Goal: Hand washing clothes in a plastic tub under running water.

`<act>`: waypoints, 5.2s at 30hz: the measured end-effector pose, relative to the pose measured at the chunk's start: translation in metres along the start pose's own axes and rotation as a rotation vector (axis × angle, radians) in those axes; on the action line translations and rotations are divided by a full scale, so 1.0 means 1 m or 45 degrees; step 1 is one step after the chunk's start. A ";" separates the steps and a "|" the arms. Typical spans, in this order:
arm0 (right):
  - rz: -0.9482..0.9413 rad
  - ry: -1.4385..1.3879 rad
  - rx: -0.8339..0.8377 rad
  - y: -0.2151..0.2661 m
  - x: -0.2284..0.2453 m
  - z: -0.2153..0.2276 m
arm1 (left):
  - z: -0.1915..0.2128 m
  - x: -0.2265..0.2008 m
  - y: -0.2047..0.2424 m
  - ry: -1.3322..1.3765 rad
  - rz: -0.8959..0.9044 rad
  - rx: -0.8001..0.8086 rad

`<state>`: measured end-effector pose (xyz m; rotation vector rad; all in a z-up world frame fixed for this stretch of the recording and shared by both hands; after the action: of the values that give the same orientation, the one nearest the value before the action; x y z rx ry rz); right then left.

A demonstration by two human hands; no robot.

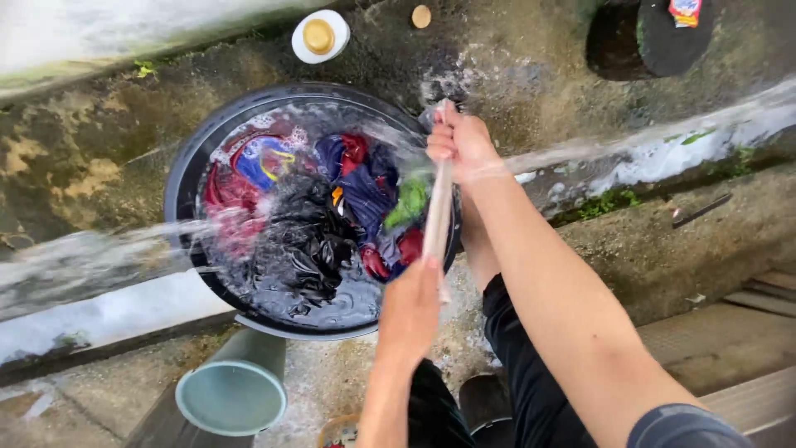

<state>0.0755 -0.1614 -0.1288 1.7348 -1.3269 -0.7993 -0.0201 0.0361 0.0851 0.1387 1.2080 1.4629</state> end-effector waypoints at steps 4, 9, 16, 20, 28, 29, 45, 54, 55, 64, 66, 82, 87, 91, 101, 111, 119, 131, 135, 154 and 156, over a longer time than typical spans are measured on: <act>0.261 0.066 0.118 0.018 -0.004 -0.013 | 0.006 0.015 -0.032 0.651 0.079 0.210; 0.373 0.190 0.154 0.081 -0.013 -0.031 | 0.004 0.002 -0.095 1.225 0.250 0.160; 0.346 -0.239 0.249 0.145 -0.009 -0.018 | -0.095 0.033 -0.166 1.005 0.056 0.078; 0.484 -0.221 0.213 0.166 0.009 -0.003 | -0.078 -0.028 -0.158 1.393 -0.067 0.336; 0.560 -0.230 0.260 0.152 0.004 0.022 | -0.061 -0.062 -0.147 1.457 -0.250 0.572; 0.556 -0.274 0.366 0.150 0.002 0.023 | -0.062 -0.061 -0.150 1.442 -0.223 0.508; 1.172 1.295 0.014 0.155 -0.008 0.009 | -0.042 -0.035 -0.132 1.058 -0.339 0.274; 0.748 0.165 -0.102 0.173 -0.002 -0.017 | -0.022 -0.061 -0.116 0.866 0.021 0.016; 0.659 0.095 -0.171 0.173 -0.001 -0.016 | -0.015 -0.067 -0.113 0.793 -0.089 0.004; 0.685 0.247 -0.050 0.163 0.016 0.000 | -0.021 -0.074 -0.112 0.151 -0.546 -0.216; 0.678 0.197 0.023 0.170 0.020 -0.005 | -0.029 -0.073 -0.117 0.198 -0.720 -0.414; 0.939 0.907 0.012 0.180 0.016 -0.032 | -0.030 -0.054 -0.112 1.861 0.211 0.558; 0.736 0.661 0.024 0.178 0.017 -0.042 | -0.008 -0.055 -0.111 2.040 0.236 0.654; 0.396 0.309 -0.101 0.193 0.017 -0.051 | -0.007 -0.041 -0.114 1.699 -0.105 0.539; 0.015 -0.085 0.421 0.198 0.016 -0.056 | -0.017 -0.069 -0.128 0.902 -0.329 -0.158; 0.749 1.072 0.075 0.169 0.025 -0.044 | -0.065 -0.054 -0.138 0.990 -0.174 -0.194; 0.826 1.257 -0.178 0.143 0.008 -0.030 | -0.011 -0.071 -0.126 1.740 0.223 0.475; -0.005 0.254 0.228 0.168 -0.001 0.024 | -0.076 -0.022 -0.173 1.365 -0.092 0.153; -0.342 -0.202 0.693 0.166 0.000 0.012 | -0.066 -0.046 -0.155 1.574 -0.020 0.466; 0.349 0.727 0.039 0.161 0.026 0.006 | -0.033 -0.029 -0.135 1.197 -0.135 -0.212; 0.442 0.823 0.015 0.159 0.026 0.020 | -0.035 -0.024 -0.138 1.431 -0.039 -0.213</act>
<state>-0.0088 -0.2126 -0.0003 1.5207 -1.1233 -0.0185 0.0557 -0.0323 -0.0176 -0.9270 1.9173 1.6293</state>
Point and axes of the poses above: each hand's wrist, its own y-axis away from the middle knuckle, its own z-axis out of the back of the hand, x = y × z, the point moved 2 cm from there along -y, towards the middle knuckle, and after that the axes turned 14 degrees about -y, right-handed, at the moved point
